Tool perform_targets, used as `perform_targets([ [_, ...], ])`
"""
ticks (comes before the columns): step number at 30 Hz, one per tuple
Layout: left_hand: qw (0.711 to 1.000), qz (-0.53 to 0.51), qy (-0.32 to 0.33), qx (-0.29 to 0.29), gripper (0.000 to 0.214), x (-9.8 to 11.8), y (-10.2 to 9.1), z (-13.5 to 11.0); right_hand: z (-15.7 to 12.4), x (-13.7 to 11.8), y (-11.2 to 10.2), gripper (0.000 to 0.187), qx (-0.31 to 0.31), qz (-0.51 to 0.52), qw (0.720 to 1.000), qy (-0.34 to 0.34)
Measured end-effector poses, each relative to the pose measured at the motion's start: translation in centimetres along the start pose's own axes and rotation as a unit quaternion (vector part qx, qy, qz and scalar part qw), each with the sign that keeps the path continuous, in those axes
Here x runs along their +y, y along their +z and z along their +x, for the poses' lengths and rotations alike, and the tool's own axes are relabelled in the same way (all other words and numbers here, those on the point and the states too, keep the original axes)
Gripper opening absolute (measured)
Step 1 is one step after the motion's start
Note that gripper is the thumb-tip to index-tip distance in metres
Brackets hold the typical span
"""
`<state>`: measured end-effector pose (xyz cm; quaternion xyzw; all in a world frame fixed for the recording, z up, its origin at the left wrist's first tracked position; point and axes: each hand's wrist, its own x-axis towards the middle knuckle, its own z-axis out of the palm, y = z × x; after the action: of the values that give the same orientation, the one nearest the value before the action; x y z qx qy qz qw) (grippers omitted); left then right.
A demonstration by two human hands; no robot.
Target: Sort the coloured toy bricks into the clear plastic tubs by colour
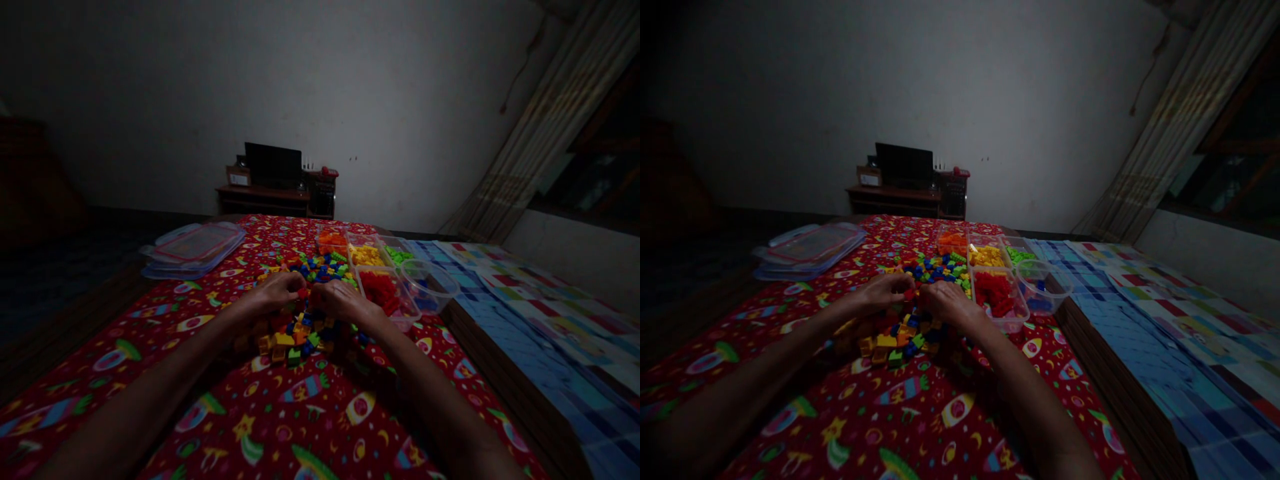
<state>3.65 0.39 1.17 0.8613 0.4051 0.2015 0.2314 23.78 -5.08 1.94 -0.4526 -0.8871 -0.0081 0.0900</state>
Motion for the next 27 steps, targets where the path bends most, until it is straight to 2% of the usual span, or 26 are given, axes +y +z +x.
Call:
perform_targets([
  [3, 0.998, -0.053, -0.032, 0.013, 0.024, -1.0, -0.8, 0.0, 0.1, 0.1, 0.0, 0.016, 0.001, -0.004, 1.0, 0.017],
  [7, 0.996, -0.07, -0.058, 0.006, 0.029, -1.6, -1.9, -0.3, 0.4, -0.3, 0.8, 0.021, 0.05, 0.007, 0.999, 0.004],
  [9, 0.997, -0.05, -0.063, -0.005, 0.031, -1.5, -2.2, -0.5, 0.7, -0.8, 1.4, 0.024, 0.067, 0.027, 0.997, -0.027],
  [12, 0.998, -0.002, -0.064, -0.024, 0.031, -1.0, -2.2, -0.5, 1.4, -1.5, 2.1, 0.022, 0.053, 0.052, 0.994, -0.077],
  [17, 0.997, 0.038, -0.051, -0.032, 0.029, -0.8, -1.8, -0.4, 2.1, -2.0, 2.5, 0.013, 0.052, 0.079, 0.991, -0.096],
  [22, 0.996, -0.055, -0.075, -0.016, 0.035, -1.3, -1.3, -0.4, 2.3, -1.1, 2.0, 0.019, 0.099, 0.093, 0.989, -0.062],
  [27, 0.981, -0.164, -0.101, 0.029, 0.04, -1.1, -0.2, -0.2, 2.0, -0.4, 1.3, 0.009, 0.106, 0.089, 0.99, 0.0],
])
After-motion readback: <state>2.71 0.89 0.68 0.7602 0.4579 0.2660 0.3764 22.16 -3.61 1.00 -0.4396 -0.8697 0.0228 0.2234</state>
